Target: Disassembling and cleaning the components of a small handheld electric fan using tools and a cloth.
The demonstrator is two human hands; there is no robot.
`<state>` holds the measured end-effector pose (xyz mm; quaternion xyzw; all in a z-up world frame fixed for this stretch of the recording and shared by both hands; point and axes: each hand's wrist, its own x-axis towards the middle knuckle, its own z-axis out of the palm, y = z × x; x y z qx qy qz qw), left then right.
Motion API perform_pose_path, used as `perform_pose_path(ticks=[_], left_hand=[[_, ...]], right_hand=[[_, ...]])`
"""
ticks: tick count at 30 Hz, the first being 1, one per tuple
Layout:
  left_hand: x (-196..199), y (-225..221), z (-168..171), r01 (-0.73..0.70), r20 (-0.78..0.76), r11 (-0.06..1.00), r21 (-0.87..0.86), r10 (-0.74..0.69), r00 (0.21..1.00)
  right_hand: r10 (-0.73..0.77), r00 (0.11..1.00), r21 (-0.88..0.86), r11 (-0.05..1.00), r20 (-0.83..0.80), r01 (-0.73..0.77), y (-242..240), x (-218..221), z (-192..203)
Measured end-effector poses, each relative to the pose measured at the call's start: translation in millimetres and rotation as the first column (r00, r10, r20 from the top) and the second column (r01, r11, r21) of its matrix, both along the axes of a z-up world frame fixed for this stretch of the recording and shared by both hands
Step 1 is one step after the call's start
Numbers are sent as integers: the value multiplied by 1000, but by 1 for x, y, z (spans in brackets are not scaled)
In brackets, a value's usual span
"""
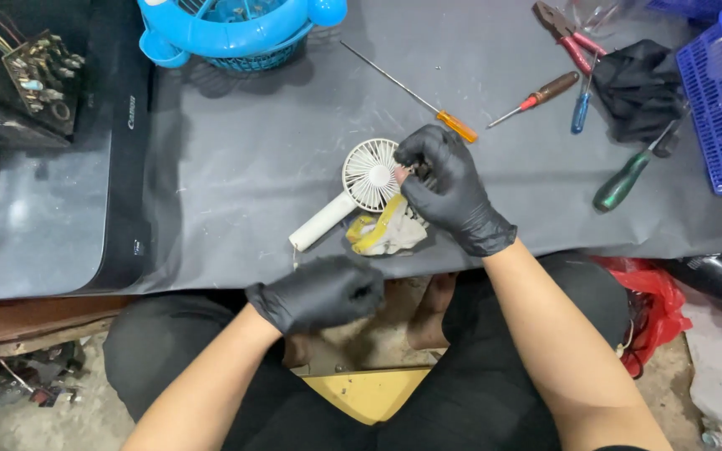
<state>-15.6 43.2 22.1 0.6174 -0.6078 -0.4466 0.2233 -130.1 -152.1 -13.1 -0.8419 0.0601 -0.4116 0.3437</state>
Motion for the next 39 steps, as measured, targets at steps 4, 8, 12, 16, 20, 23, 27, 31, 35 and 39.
perform_pose_path(ticks=[4,8,12,16,20,23,27,31,35,39], left_hand=[[-23,7,-57,247,231,965,86,-261,937],[-17,8,-77,292,324,949,118,-315,892],[-4,3,-28,324,-66,944,63,-320,945],[10,-3,-21,-19,35,953,-304,31,999],[36,-14,-36,-354,297,803,-479,528,796],[40,-20,-61,-319,391,859,-401,476,788],[34,-26,-87,-197,536,855,-480,464,705],[35,-27,-84,-219,520,887,-407,422,742],[30,-24,-63,-257,488,896,-363,418,766],[39,-31,-103,-241,533,913,-330,391,750]], right_hand=[[66,950,-186,974,-305,-127,40,-6,-5],[-65,817,-388,900,-573,-200,43,-9,-27],[-44,775,-302,934,-630,-192,32,-15,1],[-4,860,-282,945,-511,-164,18,-19,-6],[-269,939,-104,962,-213,252,-11,-6,-11],[-513,826,-311,844,-232,437,-6,19,-28],[-570,772,-460,786,-282,412,38,29,-29],[-454,859,-605,761,-237,235,15,24,-54],[-555,829,-546,717,-72,433,-18,26,-38],[-354,912,-561,806,-208,186,38,36,-39]])
